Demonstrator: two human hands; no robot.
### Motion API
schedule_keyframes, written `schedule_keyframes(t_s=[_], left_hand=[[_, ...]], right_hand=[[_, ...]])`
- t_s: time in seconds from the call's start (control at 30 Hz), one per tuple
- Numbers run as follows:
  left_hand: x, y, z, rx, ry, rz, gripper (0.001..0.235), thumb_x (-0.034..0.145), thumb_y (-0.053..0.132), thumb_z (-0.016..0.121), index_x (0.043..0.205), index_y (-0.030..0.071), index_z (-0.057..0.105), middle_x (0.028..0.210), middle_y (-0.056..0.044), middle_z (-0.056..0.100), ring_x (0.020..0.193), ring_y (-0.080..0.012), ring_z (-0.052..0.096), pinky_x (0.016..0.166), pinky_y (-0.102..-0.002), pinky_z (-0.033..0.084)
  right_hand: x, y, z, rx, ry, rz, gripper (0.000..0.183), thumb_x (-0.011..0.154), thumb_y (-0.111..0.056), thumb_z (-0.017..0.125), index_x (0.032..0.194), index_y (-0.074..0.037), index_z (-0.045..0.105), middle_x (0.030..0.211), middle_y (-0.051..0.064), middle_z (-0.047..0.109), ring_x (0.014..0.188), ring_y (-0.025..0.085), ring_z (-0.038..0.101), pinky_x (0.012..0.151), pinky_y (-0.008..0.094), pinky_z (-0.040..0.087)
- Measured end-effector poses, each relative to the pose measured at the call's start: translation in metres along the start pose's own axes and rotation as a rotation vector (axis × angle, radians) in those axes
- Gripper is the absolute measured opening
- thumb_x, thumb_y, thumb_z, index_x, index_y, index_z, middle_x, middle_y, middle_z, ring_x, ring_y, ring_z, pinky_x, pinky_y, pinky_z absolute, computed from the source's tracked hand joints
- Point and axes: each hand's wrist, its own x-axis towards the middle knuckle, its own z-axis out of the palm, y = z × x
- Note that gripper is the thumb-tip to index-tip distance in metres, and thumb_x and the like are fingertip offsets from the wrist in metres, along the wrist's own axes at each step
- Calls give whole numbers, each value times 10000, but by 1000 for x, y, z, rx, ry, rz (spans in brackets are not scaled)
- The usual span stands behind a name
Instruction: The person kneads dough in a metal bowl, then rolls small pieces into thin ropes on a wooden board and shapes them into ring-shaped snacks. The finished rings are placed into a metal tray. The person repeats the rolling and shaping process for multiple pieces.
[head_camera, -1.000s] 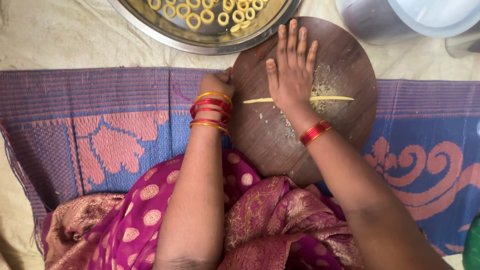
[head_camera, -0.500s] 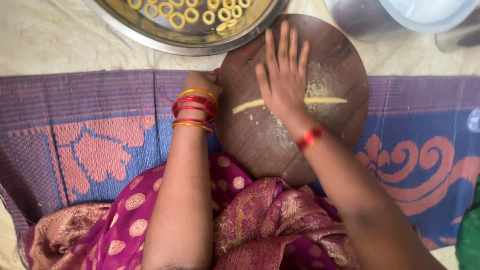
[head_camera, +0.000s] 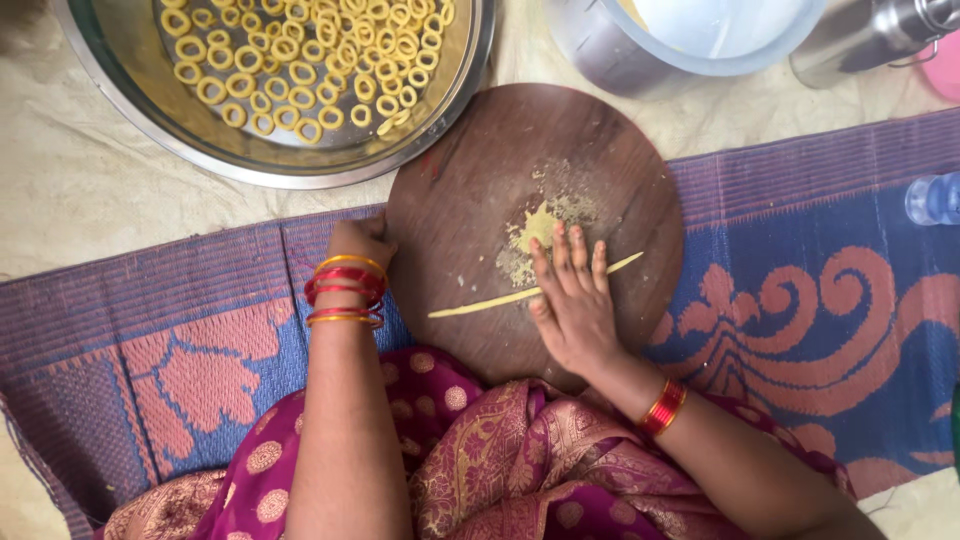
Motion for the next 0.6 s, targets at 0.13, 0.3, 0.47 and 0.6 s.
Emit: schedule_keyframes(t_s=[0.13,0.3,0.47,0.6], left_hand=[[-7,-2,-3,40,28,-62,486,721,168,835,1194,97,747,1077,-223,723,1032,-348,722,909,-385,561],[-7,4,-16,80,-70,-171,458,751,197,830,1192,100,752,1064,-218,735,1018,-340,733,901,-400,563],[0,-3,-15,106,-77,-175,467,766,240,842,1210,134,741,1083,-194,742,1036,-339,722,900,-411,556],[-4,-5,-2,-12,-28,-131,567,727,198,840,1271,144,689,1080,-202,732,1034,-310,741,908,-392,556]], right_hand=[[48,10,-14,-157,-97,8,663,1082,-497,148,1660,-173,155,1719,183,103,1587,381,105,1265,573,-22],[136,29,-14,-151,23,67,702,1064,-529,218,1639,-132,149,1713,167,136,1578,351,127,1255,565,2],[53,26,-11,-63,26,-154,772,1068,-544,107,1644,-30,121,1696,232,78,1564,392,85,1262,580,28],[-15,27,-10,-276,-118,-215,686,1047,-522,86,1614,-150,190,1702,120,76,1565,358,81,1261,562,-4]])
